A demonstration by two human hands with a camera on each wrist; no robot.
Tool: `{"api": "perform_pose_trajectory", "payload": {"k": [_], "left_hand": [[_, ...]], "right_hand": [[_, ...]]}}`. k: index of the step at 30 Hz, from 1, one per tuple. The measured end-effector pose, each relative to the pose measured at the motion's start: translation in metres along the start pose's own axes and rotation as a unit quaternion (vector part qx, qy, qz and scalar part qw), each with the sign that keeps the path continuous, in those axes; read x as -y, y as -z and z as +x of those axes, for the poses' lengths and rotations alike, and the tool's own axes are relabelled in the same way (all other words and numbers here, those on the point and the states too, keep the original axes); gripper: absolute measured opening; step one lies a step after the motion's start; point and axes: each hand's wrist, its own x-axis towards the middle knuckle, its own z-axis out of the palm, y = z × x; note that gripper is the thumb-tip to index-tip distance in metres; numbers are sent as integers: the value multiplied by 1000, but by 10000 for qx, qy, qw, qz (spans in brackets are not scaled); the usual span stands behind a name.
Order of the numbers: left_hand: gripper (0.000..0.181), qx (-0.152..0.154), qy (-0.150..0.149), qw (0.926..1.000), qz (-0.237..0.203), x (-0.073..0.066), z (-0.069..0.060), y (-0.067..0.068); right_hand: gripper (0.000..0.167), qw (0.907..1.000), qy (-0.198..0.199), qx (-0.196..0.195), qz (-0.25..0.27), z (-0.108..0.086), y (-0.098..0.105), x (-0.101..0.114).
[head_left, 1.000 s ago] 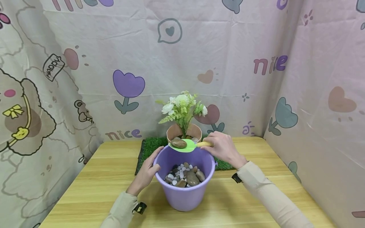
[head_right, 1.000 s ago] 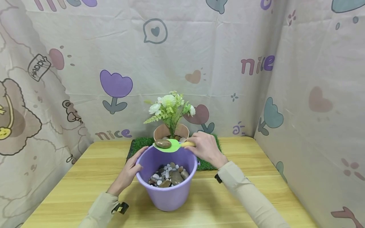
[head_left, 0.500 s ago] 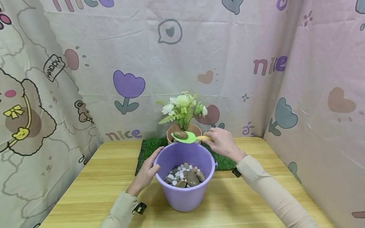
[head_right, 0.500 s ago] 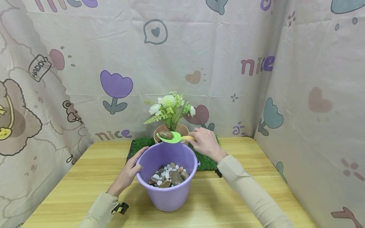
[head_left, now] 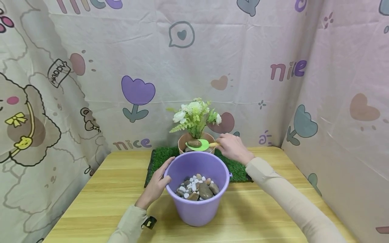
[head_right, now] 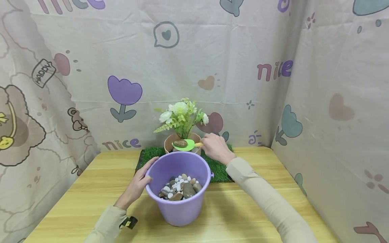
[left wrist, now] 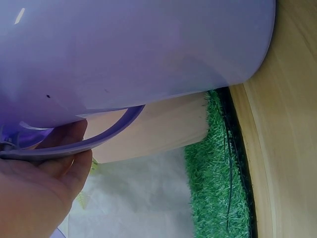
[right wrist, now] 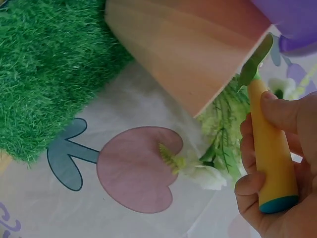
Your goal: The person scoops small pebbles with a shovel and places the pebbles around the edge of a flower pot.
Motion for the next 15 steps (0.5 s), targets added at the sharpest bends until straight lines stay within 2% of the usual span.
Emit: {"api": "perform_pose_trajectory", "payload": {"k": [9, 15], "left_hand": [[71, 5, -83, 10000, 32, 0, 1, 1], [73, -18, -2, 10000, -18, -1, 1, 0]], "right_hand": [[13, 9994, 165, 13, -292, 11, -12, 4], [7, 9973, 517, -76, -520, 16, -14, 9]]}}
